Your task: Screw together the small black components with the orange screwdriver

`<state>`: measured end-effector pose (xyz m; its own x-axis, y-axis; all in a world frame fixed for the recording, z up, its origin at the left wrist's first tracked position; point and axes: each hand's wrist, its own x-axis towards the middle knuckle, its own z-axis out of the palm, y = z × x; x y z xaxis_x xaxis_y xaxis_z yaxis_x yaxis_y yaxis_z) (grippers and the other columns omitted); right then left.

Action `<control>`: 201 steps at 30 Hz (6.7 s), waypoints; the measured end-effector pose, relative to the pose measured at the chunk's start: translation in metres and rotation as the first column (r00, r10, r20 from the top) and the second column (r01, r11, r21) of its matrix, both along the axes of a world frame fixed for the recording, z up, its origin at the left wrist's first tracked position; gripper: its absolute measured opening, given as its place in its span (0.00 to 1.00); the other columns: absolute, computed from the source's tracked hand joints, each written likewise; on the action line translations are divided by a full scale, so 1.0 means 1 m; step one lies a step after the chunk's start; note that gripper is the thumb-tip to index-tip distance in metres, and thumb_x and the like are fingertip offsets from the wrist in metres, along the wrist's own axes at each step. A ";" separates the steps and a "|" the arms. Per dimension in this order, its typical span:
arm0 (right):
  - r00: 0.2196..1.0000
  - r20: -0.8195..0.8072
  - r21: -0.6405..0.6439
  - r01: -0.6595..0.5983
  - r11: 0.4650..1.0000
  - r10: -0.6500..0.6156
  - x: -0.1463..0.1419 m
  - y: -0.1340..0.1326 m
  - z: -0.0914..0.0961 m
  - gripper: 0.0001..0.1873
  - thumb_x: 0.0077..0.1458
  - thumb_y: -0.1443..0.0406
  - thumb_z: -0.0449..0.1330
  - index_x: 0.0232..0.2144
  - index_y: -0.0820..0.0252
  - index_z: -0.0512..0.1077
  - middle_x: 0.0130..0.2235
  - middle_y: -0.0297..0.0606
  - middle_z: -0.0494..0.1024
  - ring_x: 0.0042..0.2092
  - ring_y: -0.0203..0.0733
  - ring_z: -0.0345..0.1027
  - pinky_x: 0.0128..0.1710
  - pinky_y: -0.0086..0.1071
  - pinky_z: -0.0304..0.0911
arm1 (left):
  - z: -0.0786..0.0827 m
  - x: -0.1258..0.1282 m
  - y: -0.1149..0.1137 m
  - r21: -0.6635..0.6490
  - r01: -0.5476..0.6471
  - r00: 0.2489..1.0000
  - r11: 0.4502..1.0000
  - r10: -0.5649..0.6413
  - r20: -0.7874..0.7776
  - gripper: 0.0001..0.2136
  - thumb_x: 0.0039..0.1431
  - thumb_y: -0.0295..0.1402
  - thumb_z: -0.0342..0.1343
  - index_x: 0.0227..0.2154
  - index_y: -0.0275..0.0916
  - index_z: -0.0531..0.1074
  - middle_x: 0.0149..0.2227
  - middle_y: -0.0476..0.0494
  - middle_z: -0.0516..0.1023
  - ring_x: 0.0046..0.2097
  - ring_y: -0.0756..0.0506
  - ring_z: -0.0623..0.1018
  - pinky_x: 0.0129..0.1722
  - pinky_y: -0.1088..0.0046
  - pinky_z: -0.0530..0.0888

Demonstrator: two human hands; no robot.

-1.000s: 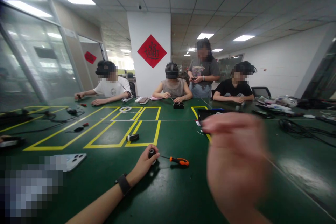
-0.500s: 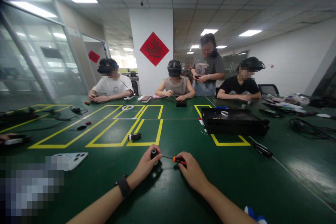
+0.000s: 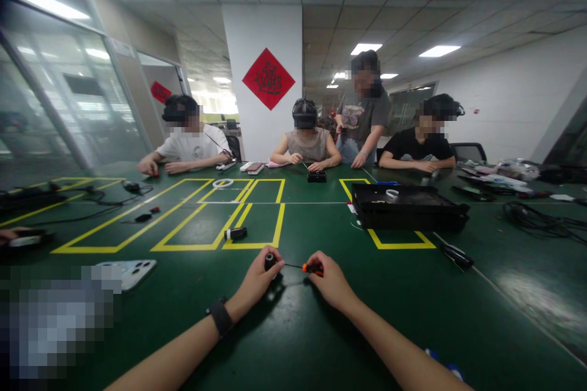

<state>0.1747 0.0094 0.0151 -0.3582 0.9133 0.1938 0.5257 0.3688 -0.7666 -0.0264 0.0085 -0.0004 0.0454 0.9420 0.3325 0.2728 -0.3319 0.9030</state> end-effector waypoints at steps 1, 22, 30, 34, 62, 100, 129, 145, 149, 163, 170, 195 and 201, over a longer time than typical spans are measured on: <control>1.000 -0.007 0.022 0.011 1.000 -0.011 0.001 -0.003 -0.001 0.11 0.50 0.66 0.55 0.38 0.59 0.67 0.40 0.37 0.71 0.42 0.39 0.64 0.44 0.33 0.59 | -0.001 0.000 0.001 0.000 0.007 1.000 1.000 -0.007 -0.001 0.05 0.52 0.34 0.51 0.30 0.39 0.63 0.30 0.50 0.66 0.33 0.49 0.67 0.35 0.74 0.64; 0.998 0.055 0.066 -0.032 0.997 0.028 0.010 -0.014 0.006 0.11 0.56 0.65 0.49 0.39 0.58 0.68 0.41 0.39 0.69 0.45 0.41 0.62 0.47 0.36 0.57 | -0.001 -0.002 0.000 -0.034 0.050 0.998 0.998 -0.051 -0.032 0.06 0.51 0.33 0.53 0.31 0.39 0.63 0.30 0.50 0.67 0.32 0.50 0.68 0.34 0.74 0.65; 0.997 0.059 0.068 -0.058 0.996 0.054 0.013 -0.011 0.005 0.13 0.58 0.64 0.45 0.38 0.58 0.69 0.42 0.39 0.69 0.47 0.40 0.61 0.50 0.36 0.55 | 0.000 -0.002 0.000 -0.020 0.085 0.995 0.996 -0.086 -0.044 0.07 0.48 0.29 0.54 0.31 0.38 0.63 0.31 0.50 0.68 0.34 0.49 0.69 0.36 0.73 0.65; 0.998 0.061 0.066 -0.039 0.997 0.035 0.012 -0.011 0.006 0.10 0.53 0.66 0.52 0.39 0.58 0.67 0.41 0.38 0.69 0.45 0.40 0.62 0.47 0.35 0.57 | -0.001 -0.002 0.000 -0.004 0.074 0.995 0.997 -0.074 -0.067 0.06 0.48 0.27 0.53 0.30 0.38 0.63 0.31 0.50 0.68 0.35 0.49 0.69 0.37 0.73 0.65; 0.999 0.041 0.026 -0.030 0.999 0.029 0.013 -0.011 0.005 0.13 0.58 0.62 0.47 0.40 0.58 0.68 0.42 0.39 0.69 0.46 0.41 0.62 0.48 0.35 0.57 | 0.004 -0.003 -0.003 -0.110 0.180 0.984 0.978 -0.178 0.027 0.05 0.52 0.32 0.51 0.33 0.39 0.63 0.30 0.50 0.66 0.32 0.50 0.67 0.32 0.76 0.64; 0.995 0.075 0.082 -0.068 0.994 0.062 0.015 -0.010 0.005 0.14 0.59 0.63 0.45 0.37 0.58 0.70 0.40 0.38 0.70 0.45 0.39 0.62 0.48 0.35 0.56 | 0.001 -0.006 -0.002 0.012 0.190 0.973 0.982 -0.187 -0.137 0.07 0.51 0.26 0.50 0.35 0.38 0.63 0.34 0.48 0.69 0.37 0.49 0.69 0.40 0.72 0.65; 0.996 0.078 0.079 -0.048 0.996 0.042 0.013 -0.012 0.006 0.11 0.53 0.63 0.53 0.39 0.59 0.67 0.40 0.38 0.70 0.43 0.40 0.63 0.44 0.34 0.59 | 0.006 -0.006 -0.004 0.018 0.199 0.974 0.980 -0.196 -0.111 0.08 0.50 0.23 0.49 0.34 0.38 0.64 0.34 0.48 0.69 0.37 0.49 0.69 0.41 0.72 0.65; 0.997 0.072 0.037 -0.031 0.999 0.028 0.016 -0.012 0.008 0.09 0.53 0.66 0.53 0.38 0.59 0.67 0.39 0.37 0.71 0.42 0.40 0.64 0.45 0.36 0.60 | 0.008 -0.006 -0.006 0.009 0.191 0.977 0.982 -0.189 -0.095 0.08 0.49 0.23 0.50 0.34 0.38 0.64 0.33 0.48 0.69 0.36 0.49 0.69 0.40 0.71 0.66; 0.997 0.071 0.024 -0.034 0.999 0.032 0.015 -0.013 0.009 0.09 0.53 0.65 0.53 0.38 0.58 0.67 0.40 0.37 0.71 0.42 0.39 0.65 0.45 0.36 0.60 | 0.008 -0.006 -0.006 0.008 0.193 0.978 0.981 -0.192 -0.083 0.08 0.49 0.23 0.50 0.34 0.38 0.64 0.33 0.48 0.69 0.36 0.49 0.69 0.40 0.71 0.66; 0.995 0.093 0.063 -0.035 0.997 0.029 0.012 -0.013 0.007 0.09 0.53 0.64 0.54 0.38 0.57 0.68 0.40 0.37 0.70 0.42 0.40 0.63 0.44 0.34 0.60 | 0.008 -0.006 -0.006 0.012 0.197 0.978 0.980 -0.196 -0.079 0.08 0.49 0.23 0.50 0.34 0.38 0.64 0.33 0.48 0.69 0.36 0.49 0.69 0.40 0.72 0.66; 0.993 0.091 0.056 -0.084 0.995 0.079 0.014 -0.014 0.010 0.12 0.57 0.64 0.47 0.37 0.58 0.69 0.40 0.38 0.69 0.44 0.40 0.63 0.47 0.35 0.58 | 0.005 -0.007 -0.005 0.014 0.202 0.977 0.979 -0.200 -0.077 0.08 0.50 0.24 0.49 0.34 0.38 0.64 0.33 0.48 0.69 0.36 0.49 0.69 0.40 0.72 0.66; 0.995 0.068 0.079 -0.084 0.993 0.079 0.013 -0.011 0.006 0.12 0.58 0.64 0.46 0.36 0.58 0.69 0.40 0.38 0.70 0.45 0.40 0.62 0.48 0.36 0.56 | 0.008 -0.006 -0.006 0.021 0.202 0.975 0.979 -0.199 -0.100 0.08 0.50 0.23 0.49 0.34 0.37 0.63 0.33 0.49 0.68 0.37 0.49 0.69 0.40 0.72 0.66; 0.998 0.056 0.056 -0.028 0.998 0.025 0.013 -0.013 0.006 0.13 0.53 0.63 0.54 0.42 0.57 0.66 0.43 0.38 0.68 0.45 0.41 0.62 0.47 0.36 0.58 | 0.006 -0.007 -0.005 0.022 0.211 0.974 0.977 -0.208 -0.095 0.08 0.50 0.23 0.49 0.34 0.37 0.63 0.33 0.49 0.68 0.36 0.50 0.69 0.40 0.73 0.66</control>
